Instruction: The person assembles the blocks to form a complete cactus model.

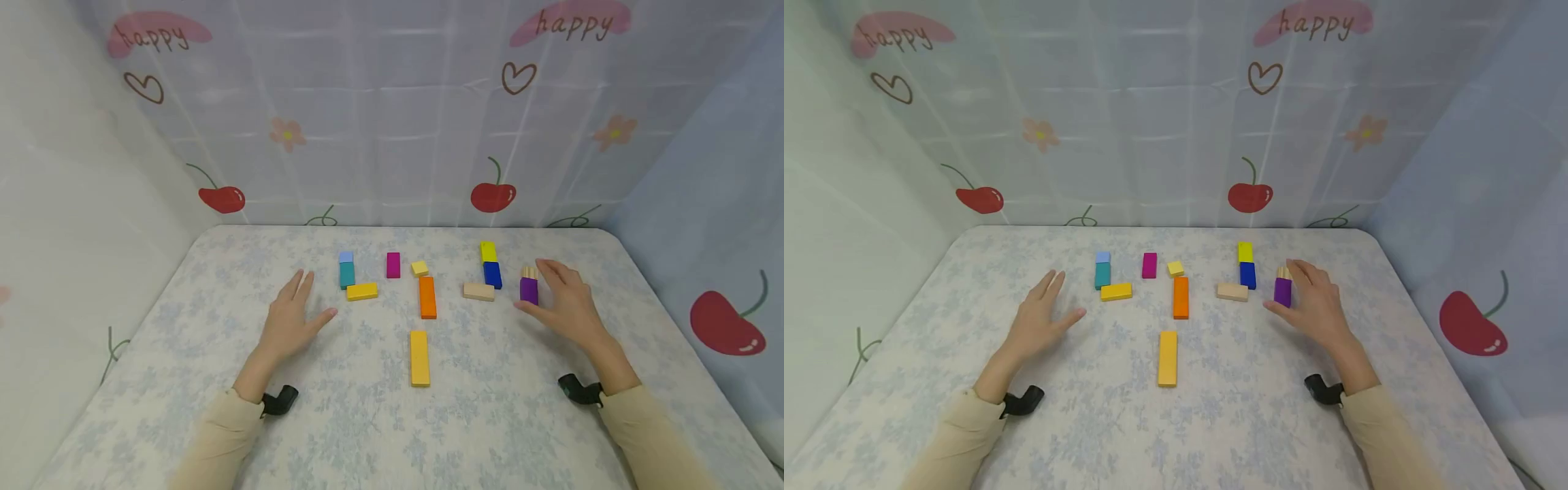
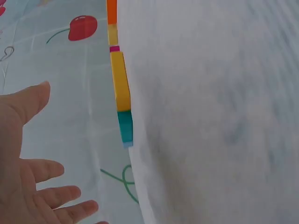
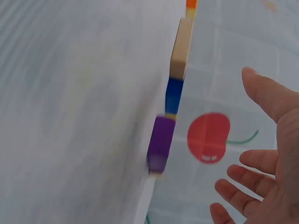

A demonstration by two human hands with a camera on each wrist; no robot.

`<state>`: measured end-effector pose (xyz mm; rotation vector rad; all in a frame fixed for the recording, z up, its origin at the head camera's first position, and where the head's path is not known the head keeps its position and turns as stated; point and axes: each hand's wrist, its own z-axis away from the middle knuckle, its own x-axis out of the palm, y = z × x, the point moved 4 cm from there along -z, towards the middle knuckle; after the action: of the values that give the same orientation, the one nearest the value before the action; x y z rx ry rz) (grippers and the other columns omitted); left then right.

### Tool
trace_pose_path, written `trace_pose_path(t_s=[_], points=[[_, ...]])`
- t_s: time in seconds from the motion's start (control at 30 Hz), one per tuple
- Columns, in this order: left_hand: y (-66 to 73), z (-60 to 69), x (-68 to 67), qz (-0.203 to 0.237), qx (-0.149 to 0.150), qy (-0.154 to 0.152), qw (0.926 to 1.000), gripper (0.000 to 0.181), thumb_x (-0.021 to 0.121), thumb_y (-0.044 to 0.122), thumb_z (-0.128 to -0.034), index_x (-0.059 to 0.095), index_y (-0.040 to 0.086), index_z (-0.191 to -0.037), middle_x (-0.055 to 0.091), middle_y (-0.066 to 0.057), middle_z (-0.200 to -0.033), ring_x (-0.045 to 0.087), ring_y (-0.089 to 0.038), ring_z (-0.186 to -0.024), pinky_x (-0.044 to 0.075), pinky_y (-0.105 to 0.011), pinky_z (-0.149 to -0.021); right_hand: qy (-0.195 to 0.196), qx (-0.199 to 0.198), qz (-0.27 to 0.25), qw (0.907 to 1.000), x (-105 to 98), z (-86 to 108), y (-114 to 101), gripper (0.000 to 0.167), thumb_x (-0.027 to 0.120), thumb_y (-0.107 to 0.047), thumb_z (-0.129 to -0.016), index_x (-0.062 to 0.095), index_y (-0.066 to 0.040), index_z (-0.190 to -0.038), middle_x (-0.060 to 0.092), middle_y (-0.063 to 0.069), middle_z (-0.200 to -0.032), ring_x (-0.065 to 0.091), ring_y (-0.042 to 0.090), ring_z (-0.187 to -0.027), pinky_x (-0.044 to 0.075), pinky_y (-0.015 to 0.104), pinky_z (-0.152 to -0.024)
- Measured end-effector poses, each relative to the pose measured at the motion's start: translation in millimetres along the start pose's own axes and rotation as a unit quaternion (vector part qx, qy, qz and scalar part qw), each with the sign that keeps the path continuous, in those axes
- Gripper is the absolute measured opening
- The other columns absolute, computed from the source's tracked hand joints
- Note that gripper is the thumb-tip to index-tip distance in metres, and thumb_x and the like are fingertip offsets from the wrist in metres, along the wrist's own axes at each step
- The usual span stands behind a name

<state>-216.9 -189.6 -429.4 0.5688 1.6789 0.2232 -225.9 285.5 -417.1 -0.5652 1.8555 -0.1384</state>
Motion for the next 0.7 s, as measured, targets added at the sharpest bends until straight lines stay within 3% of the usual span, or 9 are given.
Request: trace_pose_path(t_s=[0.17,0.37,0.53,0.7], points=[[24.2,-1.2,10.0,0.067,0.023,-0.016,0.9974,0.09,0.071,0.045,-0.0862,0.027,0.008,-0.155,0.027,-0.017,-0.159,0.029,-0.04,-0.144,0.03,-0.064,-0.112,-0.043,-0.015,-0.049,0.9978,14,-12.0,-21,0.085,0.083,-0.029,-0.077,0.043,0.006,-0.143,0.046,0.028,-0.138,0.044,0.046,-0.124,0.041,0.067,-0.099],[51.3,-0.1,21.7,0.122,0.05,-0.045,0.9903,0.086,0.075,0.042,-0.0841,0.034,0.007,-0.152,0.033,-0.012,-0.157,0.033,-0.035,-0.143,0.035,-0.058,-0.112,-0.108,-0.011,-0.103,0.9887,31,-25.1,-40,0.085,0.081,-0.037,-0.079,0.043,0.001,-0.145,0.044,0.023,-0.143,0.05,0.04,-0.122,0.045,0.062,-0.098],[67.2,0.6,31.8,0.135,0.059,-0.068,0.9867,0.082,0.075,0.042,-0.0836,0.039,0.01,-0.15,0.034,-0.008,-0.156,0.036,-0.032,-0.142,0.037,-0.057,-0.111,-0.139,-0.013,-0.135,0.981,43,-34.3,-53,0.085,0.08,-0.039,-0.08,0.042,-0.002,-0.146,0.043,0.02,-0.146,0.05,0.038,-0.124,0.043,0.06,-0.103],[78.1,1.4,39.8,0.137,0.075,-0.087,0.9839,0.081,0.076,0.042,-0.0835,0.04,0.01,-0.15,0.035,-0.01,-0.156,0.039,-0.031,-0.14,0.038,-0.054,-0.111,-0.152,-0.022,-0.134,0.9791,53,-40.2,-62,0.085,0.081,-0.039,-0.079,0.044,-0.003,-0.145,0.048,0.018,-0.141,0.052,0.035,-0.121,0.046,0.057,-0.1]])
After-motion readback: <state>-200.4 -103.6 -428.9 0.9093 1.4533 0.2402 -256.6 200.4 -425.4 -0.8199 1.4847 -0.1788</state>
